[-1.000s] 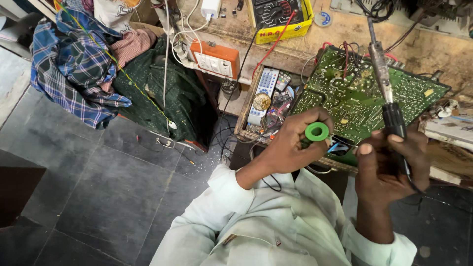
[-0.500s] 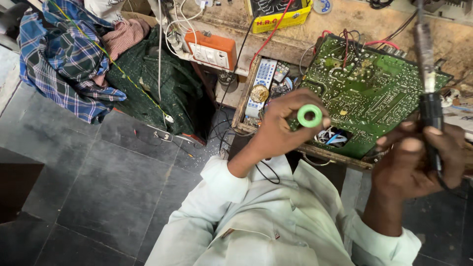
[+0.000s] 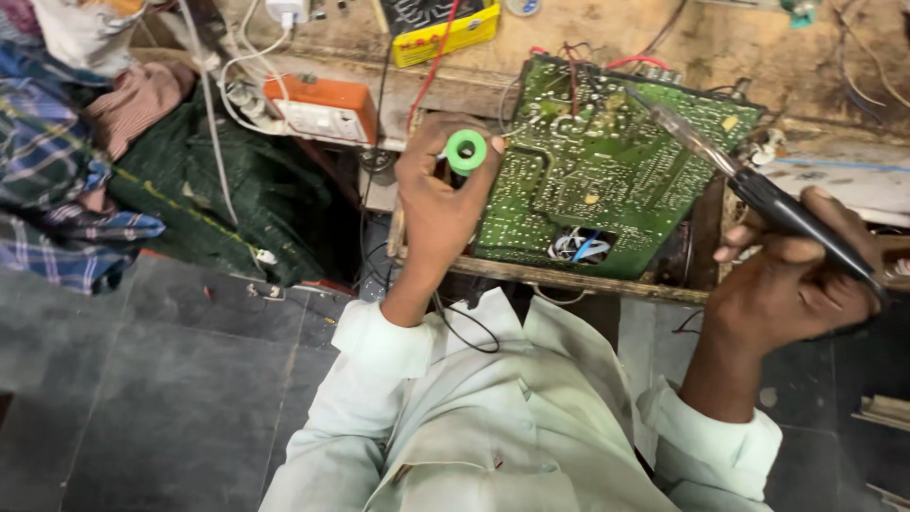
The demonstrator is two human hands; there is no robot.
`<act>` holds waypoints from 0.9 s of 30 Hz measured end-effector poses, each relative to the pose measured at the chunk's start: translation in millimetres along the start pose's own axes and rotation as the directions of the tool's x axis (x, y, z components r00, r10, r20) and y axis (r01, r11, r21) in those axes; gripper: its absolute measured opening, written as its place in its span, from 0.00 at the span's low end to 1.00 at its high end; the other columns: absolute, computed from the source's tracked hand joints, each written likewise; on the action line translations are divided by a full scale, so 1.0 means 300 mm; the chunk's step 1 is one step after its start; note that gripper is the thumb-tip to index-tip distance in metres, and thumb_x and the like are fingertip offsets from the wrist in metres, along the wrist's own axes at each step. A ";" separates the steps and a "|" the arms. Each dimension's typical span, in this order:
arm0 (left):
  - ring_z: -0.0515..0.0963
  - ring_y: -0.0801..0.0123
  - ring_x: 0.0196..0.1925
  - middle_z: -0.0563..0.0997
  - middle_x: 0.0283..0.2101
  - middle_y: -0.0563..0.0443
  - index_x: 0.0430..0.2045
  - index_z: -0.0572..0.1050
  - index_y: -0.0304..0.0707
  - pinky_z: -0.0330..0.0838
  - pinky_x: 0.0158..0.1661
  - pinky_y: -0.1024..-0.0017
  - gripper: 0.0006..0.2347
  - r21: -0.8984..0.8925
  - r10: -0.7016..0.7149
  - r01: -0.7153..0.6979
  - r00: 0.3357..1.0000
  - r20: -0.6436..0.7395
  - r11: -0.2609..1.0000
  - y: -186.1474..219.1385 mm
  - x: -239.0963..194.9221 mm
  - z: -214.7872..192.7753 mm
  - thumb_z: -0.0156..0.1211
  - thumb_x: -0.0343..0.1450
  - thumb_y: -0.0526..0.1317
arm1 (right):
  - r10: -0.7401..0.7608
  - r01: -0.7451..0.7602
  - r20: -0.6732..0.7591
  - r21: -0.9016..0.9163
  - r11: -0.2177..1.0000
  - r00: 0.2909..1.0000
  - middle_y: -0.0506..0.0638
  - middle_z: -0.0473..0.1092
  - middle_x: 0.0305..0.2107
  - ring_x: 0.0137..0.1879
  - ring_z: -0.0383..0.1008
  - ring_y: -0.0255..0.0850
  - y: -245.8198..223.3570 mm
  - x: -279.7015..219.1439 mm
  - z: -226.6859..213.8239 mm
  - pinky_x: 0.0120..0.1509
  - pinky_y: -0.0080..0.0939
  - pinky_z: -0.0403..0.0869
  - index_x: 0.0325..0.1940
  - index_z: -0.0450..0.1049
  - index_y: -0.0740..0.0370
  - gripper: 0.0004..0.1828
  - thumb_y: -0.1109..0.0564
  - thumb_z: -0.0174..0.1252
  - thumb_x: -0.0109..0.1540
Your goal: The person solders a green circuit board using a soldering iron and solder wire. They repeatedly apply solder to various points on the board while holding the solder spool in the other hand.
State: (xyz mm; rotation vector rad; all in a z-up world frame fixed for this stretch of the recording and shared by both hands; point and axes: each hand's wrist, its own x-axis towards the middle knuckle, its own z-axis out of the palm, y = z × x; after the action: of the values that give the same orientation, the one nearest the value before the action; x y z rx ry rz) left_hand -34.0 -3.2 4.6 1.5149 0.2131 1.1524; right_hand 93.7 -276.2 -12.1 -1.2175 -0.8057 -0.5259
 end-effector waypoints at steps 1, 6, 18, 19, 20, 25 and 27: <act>0.80 0.71 0.42 0.80 0.39 0.49 0.33 0.77 0.31 0.73 0.47 0.75 0.04 0.038 0.036 -0.037 0.999 0.004 0.999 0.001 0.009 0.005 0.67 0.71 0.28 | 0.041 -0.041 -0.011 0.020 0.999 0.999 0.67 0.74 0.39 0.33 0.76 0.48 0.001 0.003 0.005 0.35 0.40 0.76 0.62 0.69 0.77 0.25 0.49 0.63 0.78; 0.82 0.63 0.46 0.81 0.42 0.46 0.33 0.77 0.32 0.73 0.51 0.70 0.05 0.136 0.175 -0.180 0.983 0.049 0.974 -0.018 0.036 0.045 0.68 0.70 0.27 | 0.195 -0.192 -0.042 0.074 0.979 0.980 0.65 0.74 0.35 0.31 0.74 0.44 -0.017 0.001 0.024 0.35 0.39 0.75 0.58 0.70 0.77 0.21 0.51 0.63 0.79; 0.80 0.54 0.60 0.80 0.54 0.43 0.41 0.76 0.34 0.73 0.61 0.65 0.12 0.028 0.193 -0.204 0.957 0.215 0.979 0.028 0.055 0.088 0.65 0.66 0.26 | 0.261 -0.250 -0.095 0.114 0.962 0.961 0.64 0.75 0.38 0.34 0.75 0.43 0.080 -0.018 -0.037 0.37 0.36 0.75 0.58 0.69 0.75 0.17 0.54 0.59 0.80; 0.79 0.52 0.61 0.78 0.57 0.42 0.44 0.75 0.33 0.72 0.62 0.65 0.14 0.046 0.193 -0.210 0.952 0.239 0.977 0.039 0.067 0.095 0.66 0.65 0.28 | 0.278 -0.261 -0.117 0.143 0.955 0.953 0.63 0.75 0.39 0.35 0.75 0.43 0.119 -0.019 -0.054 0.38 0.36 0.74 0.58 0.69 0.75 0.16 0.54 0.57 0.81; 0.78 0.50 0.61 0.77 0.58 0.41 0.45 0.74 0.34 0.72 0.63 0.64 0.14 0.157 0.246 -0.282 0.945 0.213 0.947 0.041 0.071 0.109 0.66 0.66 0.29 | 0.303 -0.282 -0.138 0.150 0.948 0.943 0.63 0.74 0.40 0.36 0.75 0.43 0.140 -0.023 -0.101 0.39 0.36 0.74 0.58 0.69 0.76 0.16 0.55 0.55 0.81; 0.78 0.54 0.56 0.78 0.55 0.44 0.54 0.71 0.33 0.69 0.56 0.57 0.20 0.477 0.116 -0.226 0.961 0.249 0.849 -0.001 0.115 0.174 0.66 0.68 0.33 | 0.281 -0.268 -0.143 0.101 0.958 0.949 0.63 0.72 0.44 0.39 0.72 0.43 0.283 -0.103 -0.324 0.38 0.35 0.69 0.57 0.69 0.76 0.19 0.55 0.42 0.83; 0.75 0.53 0.58 0.77 0.55 0.44 0.52 0.70 0.34 0.65 0.62 0.48 0.20 0.601 0.115 -0.276 0.950 0.292 0.751 0.002 0.124 0.191 0.66 0.65 0.34 | 0.227 -0.222 -0.091 0.065 0.973 0.970 0.63 0.72 0.46 0.41 0.73 0.44 0.347 -0.113 -0.368 0.39 0.35 0.69 0.56 0.69 0.76 0.20 0.55 0.38 0.82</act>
State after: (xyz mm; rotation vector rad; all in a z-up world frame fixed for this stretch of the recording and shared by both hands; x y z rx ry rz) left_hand 26.8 -15.5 33.4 2.3180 0.3058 1.1012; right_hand 178.0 -354.5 -116.8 -1.2049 -0.5864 -0.3729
